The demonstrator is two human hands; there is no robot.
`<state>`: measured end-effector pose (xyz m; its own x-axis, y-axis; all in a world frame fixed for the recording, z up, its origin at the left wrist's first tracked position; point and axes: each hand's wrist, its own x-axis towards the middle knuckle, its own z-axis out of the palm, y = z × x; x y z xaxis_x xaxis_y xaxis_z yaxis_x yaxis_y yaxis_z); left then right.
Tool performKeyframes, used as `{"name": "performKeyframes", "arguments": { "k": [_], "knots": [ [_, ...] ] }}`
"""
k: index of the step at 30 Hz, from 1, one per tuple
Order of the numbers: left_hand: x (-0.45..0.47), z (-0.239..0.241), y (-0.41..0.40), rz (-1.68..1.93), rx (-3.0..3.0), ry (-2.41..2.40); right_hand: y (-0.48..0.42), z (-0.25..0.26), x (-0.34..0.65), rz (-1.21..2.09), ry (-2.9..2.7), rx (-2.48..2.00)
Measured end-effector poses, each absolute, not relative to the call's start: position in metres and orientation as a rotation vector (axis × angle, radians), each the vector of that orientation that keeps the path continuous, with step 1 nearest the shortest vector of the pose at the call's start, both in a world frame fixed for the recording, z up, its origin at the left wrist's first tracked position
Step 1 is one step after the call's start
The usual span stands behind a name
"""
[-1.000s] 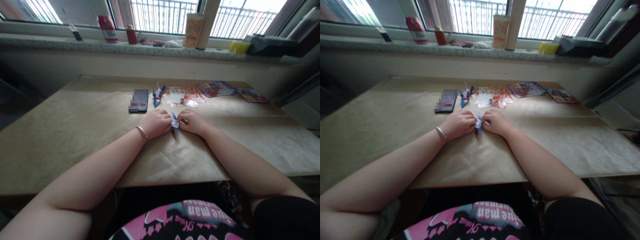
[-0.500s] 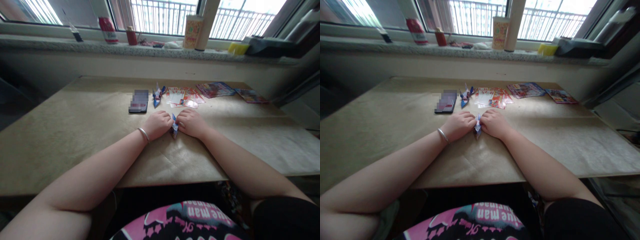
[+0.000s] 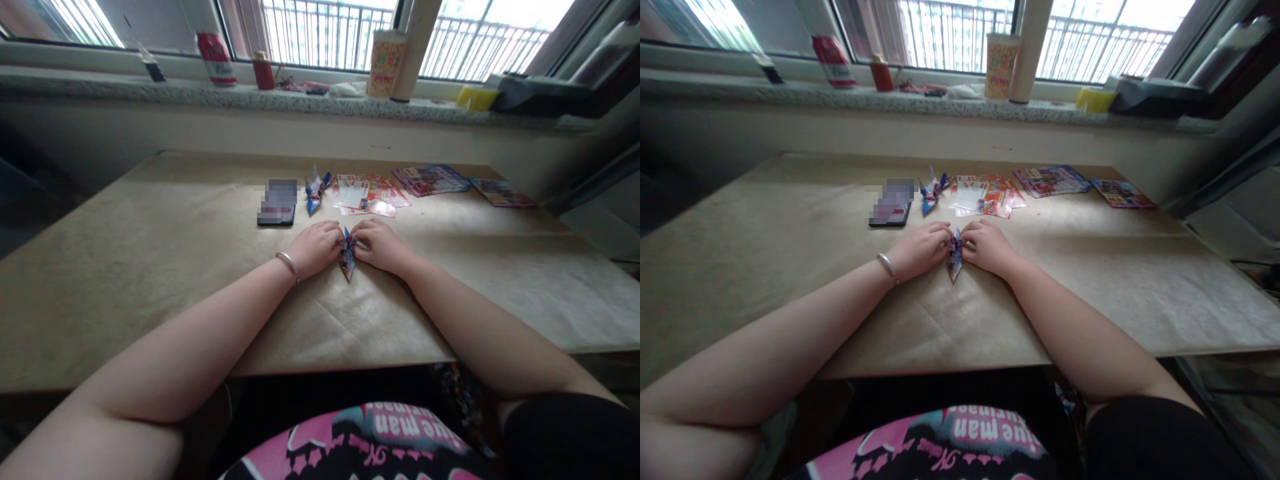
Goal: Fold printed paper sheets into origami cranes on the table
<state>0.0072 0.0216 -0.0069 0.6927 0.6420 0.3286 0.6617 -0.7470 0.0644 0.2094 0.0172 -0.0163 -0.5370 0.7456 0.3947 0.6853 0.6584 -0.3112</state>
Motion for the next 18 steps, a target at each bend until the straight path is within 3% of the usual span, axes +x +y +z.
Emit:
{"name": "performKeyframes", "arguments": {
  "k": [18],
  "knots": [
    [0.0043, -0.0076, 0.0259, -0.58, -2.861, -1.381, 0.0182, -0.0164, 0.207, 0.209, -2.274, -1.27]
  ]
}}
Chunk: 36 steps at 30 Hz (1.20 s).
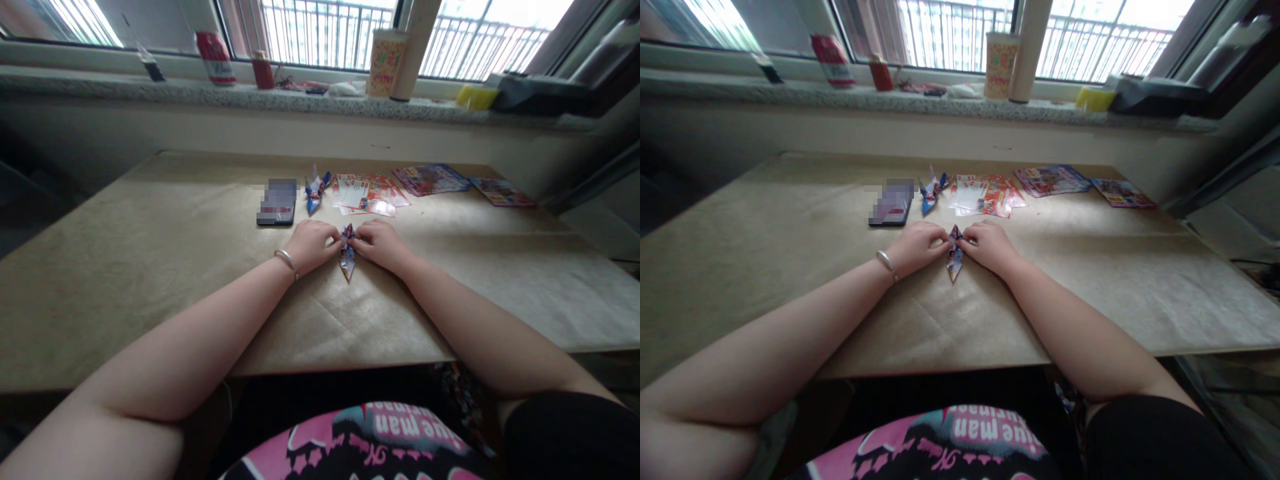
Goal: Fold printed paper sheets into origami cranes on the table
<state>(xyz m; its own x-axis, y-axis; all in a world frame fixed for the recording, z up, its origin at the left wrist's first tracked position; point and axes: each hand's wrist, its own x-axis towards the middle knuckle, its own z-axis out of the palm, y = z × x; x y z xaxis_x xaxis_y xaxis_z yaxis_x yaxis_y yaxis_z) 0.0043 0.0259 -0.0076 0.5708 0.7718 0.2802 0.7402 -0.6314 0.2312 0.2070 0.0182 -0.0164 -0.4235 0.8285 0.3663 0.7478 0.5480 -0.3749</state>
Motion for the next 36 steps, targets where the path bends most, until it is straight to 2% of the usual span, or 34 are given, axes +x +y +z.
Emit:
{"name": "performKeyframes", "arguments": {
  "k": [14, 36],
  "knots": [
    [0.004, -0.011, 0.029, 0.669, 2.647, 1.324, 0.021, -0.023, 0.205, 0.128, -2.122, -1.355],
    [0.005, -0.012, 0.022, 0.759, 2.635, 1.329, 0.031, -0.025, 0.207, 0.2, -2.092, -1.4]
  ]
}}
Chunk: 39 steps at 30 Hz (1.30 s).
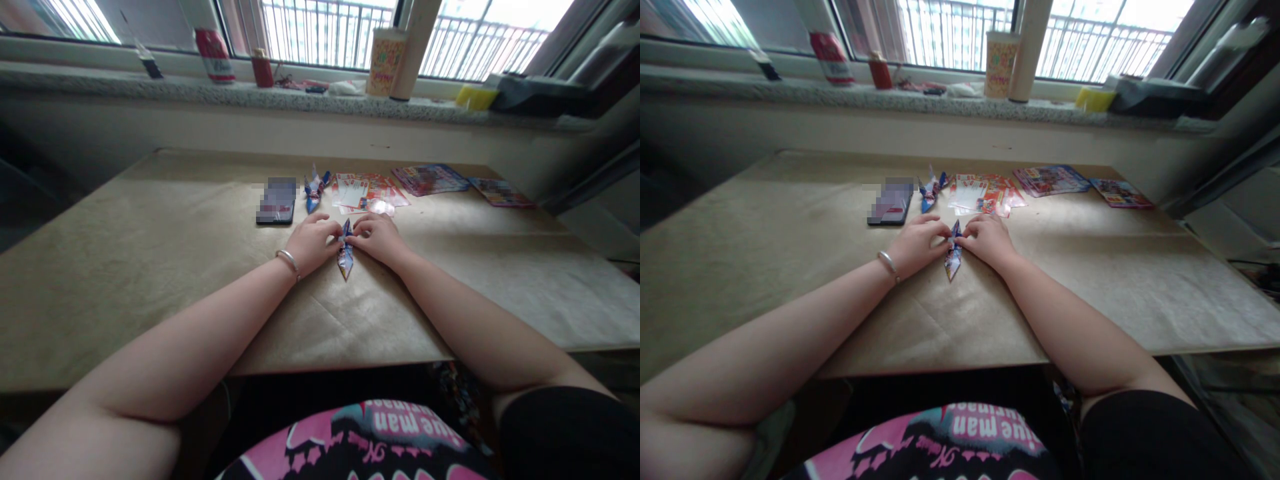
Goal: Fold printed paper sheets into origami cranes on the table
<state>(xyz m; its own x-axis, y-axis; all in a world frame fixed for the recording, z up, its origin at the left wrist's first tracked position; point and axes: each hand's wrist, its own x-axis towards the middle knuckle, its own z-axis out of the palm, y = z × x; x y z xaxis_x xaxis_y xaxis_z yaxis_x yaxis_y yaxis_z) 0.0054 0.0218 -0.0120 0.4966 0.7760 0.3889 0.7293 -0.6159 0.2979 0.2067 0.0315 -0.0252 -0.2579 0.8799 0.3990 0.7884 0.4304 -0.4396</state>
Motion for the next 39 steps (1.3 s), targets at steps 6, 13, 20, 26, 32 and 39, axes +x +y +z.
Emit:
{"name": "performKeyframes", "arguments": {
  "k": [6, 13, 20, 26, 32, 39],
  "knots": [
    [0.006, -0.011, 0.021, 0.758, 2.724, 1.329, 0.031, -0.024, 0.204, 0.206, -2.083, -1.423],
    [0.007, -0.008, 0.02, 0.704, 2.768, 1.295, 0.027, -0.021, 0.203, 0.162, -2.095, -1.457],
    [0.007, -0.013, 0.025, 0.649, 2.784, 1.25, 0.011, -0.01, 0.199, 0.002, -2.193, -1.475],
    [0.006, -0.016, 0.028, 0.626, 2.788, 1.224, 0.009, -0.008, 0.201, -0.023, -2.276, -1.452],
    [0.005, -0.012, 0.026, 0.686, 2.795, 1.112, 0.016, -0.014, 0.206, 0.252, -2.247, -1.276],
    [0.005, -0.015, 0.025, 0.651, 2.732, 1.153, 0.017, -0.016, 0.207, 0.272, -2.2, -1.216]
  ]
}}
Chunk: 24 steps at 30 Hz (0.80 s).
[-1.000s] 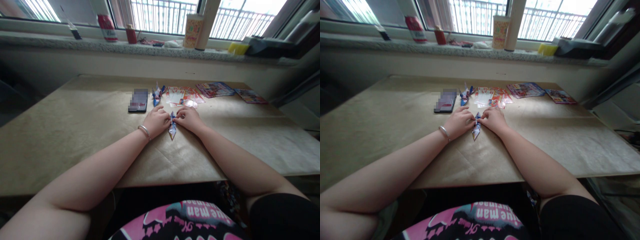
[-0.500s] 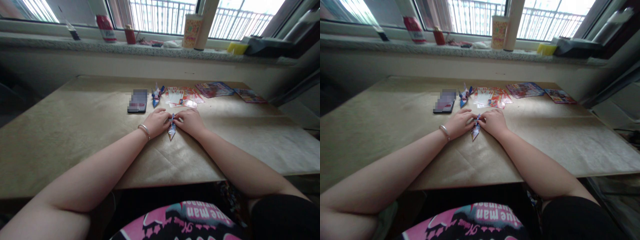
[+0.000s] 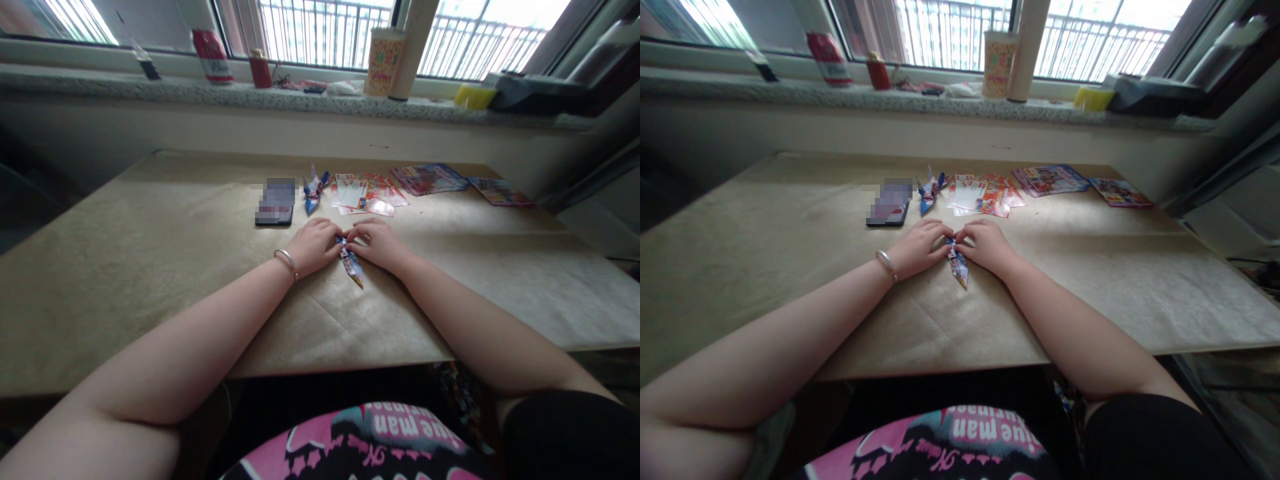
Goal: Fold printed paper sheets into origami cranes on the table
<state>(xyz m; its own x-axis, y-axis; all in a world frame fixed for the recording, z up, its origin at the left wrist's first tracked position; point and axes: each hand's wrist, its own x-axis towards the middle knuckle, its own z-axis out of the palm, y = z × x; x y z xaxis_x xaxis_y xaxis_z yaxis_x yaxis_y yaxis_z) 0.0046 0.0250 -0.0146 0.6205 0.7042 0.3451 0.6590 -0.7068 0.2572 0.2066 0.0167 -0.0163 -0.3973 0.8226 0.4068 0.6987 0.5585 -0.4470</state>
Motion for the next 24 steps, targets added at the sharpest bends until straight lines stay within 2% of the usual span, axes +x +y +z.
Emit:
{"name": "performKeyframes", "arguments": {
  "k": [9, 24],
  "knots": [
    [0.006, -0.011, 0.023, 0.542, 2.737, 1.242, 0.005, -0.008, 0.204, 0.033, -2.295, -1.335],
    [0.005, -0.011, 0.021, 0.427, 2.725, 1.233, 0.015, -0.018, 0.209, 0.204, -2.22, -1.373]
  ]
}}
